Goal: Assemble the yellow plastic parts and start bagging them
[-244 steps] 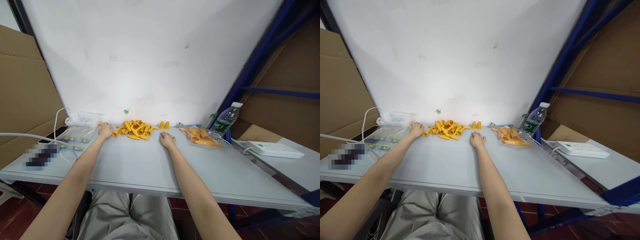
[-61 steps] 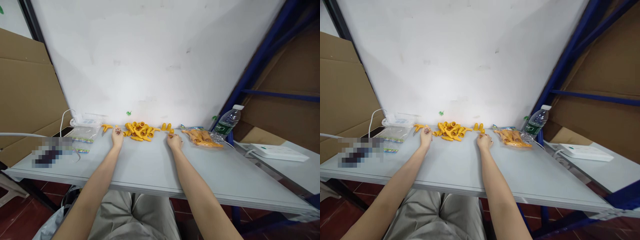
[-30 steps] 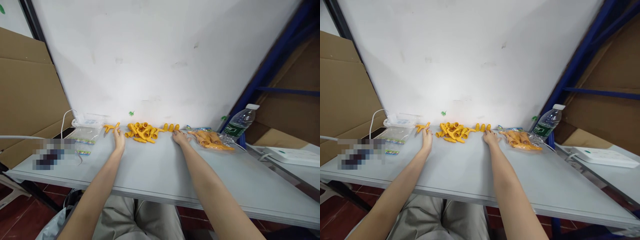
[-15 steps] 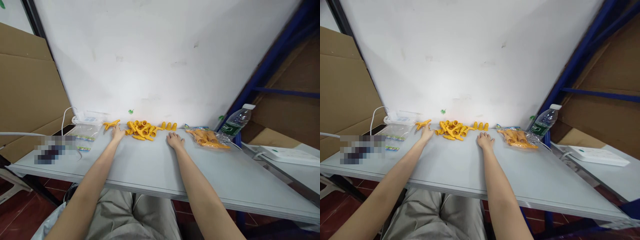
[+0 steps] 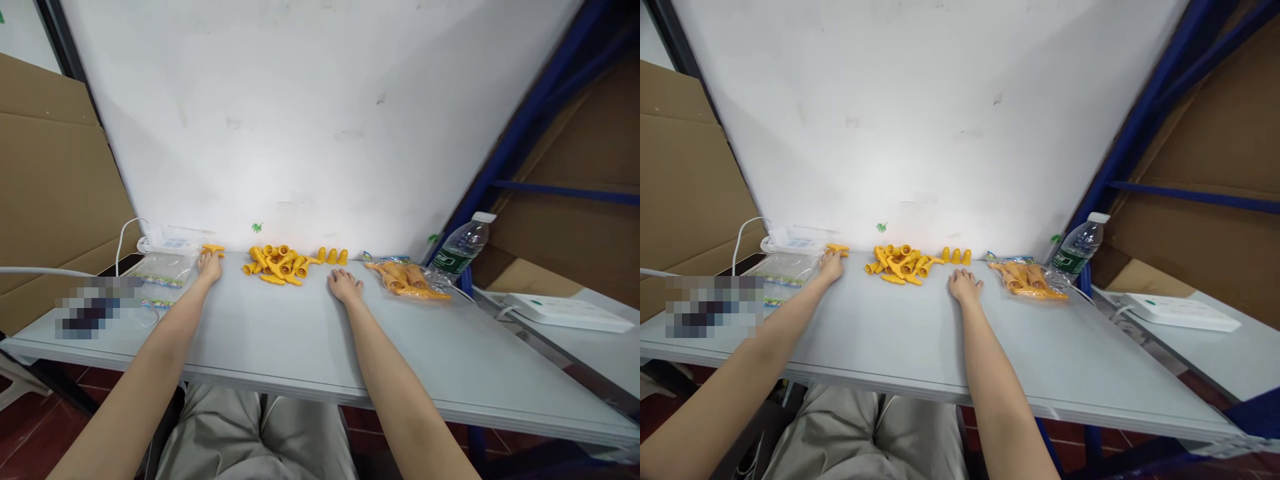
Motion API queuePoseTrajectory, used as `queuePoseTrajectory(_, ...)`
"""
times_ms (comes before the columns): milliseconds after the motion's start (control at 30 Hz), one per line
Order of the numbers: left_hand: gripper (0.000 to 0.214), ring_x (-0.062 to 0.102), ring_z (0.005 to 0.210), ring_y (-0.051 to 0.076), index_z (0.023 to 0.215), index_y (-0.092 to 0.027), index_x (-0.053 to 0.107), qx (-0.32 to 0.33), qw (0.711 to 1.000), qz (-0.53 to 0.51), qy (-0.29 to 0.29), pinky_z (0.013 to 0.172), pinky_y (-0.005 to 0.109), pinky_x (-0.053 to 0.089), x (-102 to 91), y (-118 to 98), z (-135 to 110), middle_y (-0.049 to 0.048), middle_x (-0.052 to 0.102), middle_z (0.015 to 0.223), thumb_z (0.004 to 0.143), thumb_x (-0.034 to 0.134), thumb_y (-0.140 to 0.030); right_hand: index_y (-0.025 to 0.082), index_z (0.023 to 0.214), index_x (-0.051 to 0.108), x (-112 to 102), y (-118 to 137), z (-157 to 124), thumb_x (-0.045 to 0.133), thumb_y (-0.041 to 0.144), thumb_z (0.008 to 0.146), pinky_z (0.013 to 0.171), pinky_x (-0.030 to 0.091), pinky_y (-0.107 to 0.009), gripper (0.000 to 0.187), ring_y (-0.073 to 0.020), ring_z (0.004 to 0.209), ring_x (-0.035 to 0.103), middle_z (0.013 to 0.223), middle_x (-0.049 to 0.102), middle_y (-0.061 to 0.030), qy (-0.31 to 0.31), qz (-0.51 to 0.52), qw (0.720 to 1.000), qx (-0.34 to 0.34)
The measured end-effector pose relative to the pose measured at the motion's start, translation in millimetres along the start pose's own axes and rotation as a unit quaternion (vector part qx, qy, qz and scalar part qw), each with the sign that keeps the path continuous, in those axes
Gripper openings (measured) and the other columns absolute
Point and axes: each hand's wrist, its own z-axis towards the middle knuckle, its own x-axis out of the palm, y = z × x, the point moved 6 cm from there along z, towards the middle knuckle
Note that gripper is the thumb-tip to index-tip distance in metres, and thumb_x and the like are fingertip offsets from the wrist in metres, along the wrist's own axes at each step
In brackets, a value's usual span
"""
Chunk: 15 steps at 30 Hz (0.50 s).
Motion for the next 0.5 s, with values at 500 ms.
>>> queuePoseTrajectory(500, 0.043, 0.034, 0.136, 0.035, 0.113, -0.022, 0.064, -0.034, 0.997, -0.056, 0.026, 0.111, 0.052, 0.026, 7.7, 8.7, 2.8, 0.0152, 0.04, 0.145, 0.072, 0.054, -0.015, 0.02, 0.143, 0.042, -6.0, 2.8, -7.4, 0.025, 0.034, 0.097, 0.114, 0.019, -0.055, 0.051, -0.0259, 0.144, 0.025, 0.156, 0.03, -0.0084, 0.006, 0.021, 1.0, 0.002)
